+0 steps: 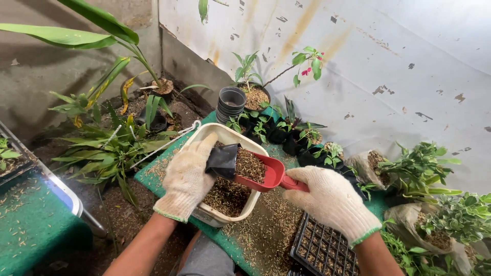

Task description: Transplanting small seedlings into a plastic seed tray using soil and a hand scoop.

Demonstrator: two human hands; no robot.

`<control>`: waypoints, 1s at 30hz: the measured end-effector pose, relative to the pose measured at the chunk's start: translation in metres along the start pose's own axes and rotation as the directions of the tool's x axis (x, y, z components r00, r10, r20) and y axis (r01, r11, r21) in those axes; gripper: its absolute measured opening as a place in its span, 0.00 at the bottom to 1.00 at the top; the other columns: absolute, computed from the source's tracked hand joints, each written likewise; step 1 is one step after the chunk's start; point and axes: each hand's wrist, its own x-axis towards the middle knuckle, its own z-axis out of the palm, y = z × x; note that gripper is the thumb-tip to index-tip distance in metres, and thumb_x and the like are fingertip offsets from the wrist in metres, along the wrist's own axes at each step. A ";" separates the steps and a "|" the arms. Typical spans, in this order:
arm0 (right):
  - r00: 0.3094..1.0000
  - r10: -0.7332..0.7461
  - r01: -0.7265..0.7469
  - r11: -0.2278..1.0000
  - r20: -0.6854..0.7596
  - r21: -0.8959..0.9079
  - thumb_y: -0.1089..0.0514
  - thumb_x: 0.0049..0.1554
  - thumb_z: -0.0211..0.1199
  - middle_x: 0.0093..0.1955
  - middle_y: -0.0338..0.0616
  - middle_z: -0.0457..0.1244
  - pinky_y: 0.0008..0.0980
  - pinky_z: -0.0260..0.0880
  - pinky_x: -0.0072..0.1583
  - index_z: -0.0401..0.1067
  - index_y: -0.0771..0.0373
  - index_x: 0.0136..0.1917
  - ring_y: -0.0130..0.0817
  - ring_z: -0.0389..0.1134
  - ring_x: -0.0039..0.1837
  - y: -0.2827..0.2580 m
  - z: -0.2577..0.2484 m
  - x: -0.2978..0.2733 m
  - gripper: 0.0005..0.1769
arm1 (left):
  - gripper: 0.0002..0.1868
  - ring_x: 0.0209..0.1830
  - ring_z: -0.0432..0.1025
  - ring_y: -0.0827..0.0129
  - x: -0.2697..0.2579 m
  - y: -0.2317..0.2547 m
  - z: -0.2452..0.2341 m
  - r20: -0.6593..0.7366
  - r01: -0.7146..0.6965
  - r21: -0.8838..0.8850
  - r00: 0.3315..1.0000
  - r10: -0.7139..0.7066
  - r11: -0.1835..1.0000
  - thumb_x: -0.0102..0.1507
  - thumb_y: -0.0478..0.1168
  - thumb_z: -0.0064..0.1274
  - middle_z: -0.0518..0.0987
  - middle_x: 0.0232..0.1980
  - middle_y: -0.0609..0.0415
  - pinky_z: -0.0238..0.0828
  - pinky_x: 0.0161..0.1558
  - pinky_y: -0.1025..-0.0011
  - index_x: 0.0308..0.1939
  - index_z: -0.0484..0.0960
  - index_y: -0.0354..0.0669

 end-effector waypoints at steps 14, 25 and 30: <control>0.982 -0.097 0.017 0.903 -0.164 -0.429 0.56 0.59 0.60 0.43 0.38 0.68 0.39 0.77 0.52 0.76 0.50 0.51 0.33 0.74 0.45 -0.055 -0.063 -0.023 0.07 | 0.45 0.70 0.68 0.55 0.009 0.044 -0.030 0.383 0.178 -0.220 0.920 -0.083 0.959 0.59 0.42 0.57 0.73 0.67 0.50 0.62 0.73 0.50 0.79 0.55 0.62; 0.872 -0.202 -0.212 0.665 -0.445 -0.716 0.55 0.55 0.61 0.37 0.40 0.69 0.42 0.76 0.45 0.76 0.48 0.45 0.36 0.75 0.40 -0.048 -0.054 -0.052 0.05 | 0.43 0.73 0.66 0.56 0.011 0.061 -0.058 0.310 0.439 -0.457 0.894 -0.325 0.773 0.57 0.45 0.63 0.72 0.71 0.54 0.60 0.75 0.53 0.75 0.64 0.69; 0.958 0.088 -0.223 0.825 -0.271 -0.520 0.47 0.61 0.58 0.47 0.36 0.72 0.43 0.80 0.52 0.76 0.38 0.58 0.33 0.77 0.49 -0.027 -0.024 -0.010 0.13 | 0.39 0.74 0.64 0.49 0.010 0.058 -0.053 0.290 0.468 -0.589 0.884 -0.368 0.659 0.56 0.39 0.64 0.70 0.73 0.50 0.58 0.74 0.51 0.71 0.70 0.64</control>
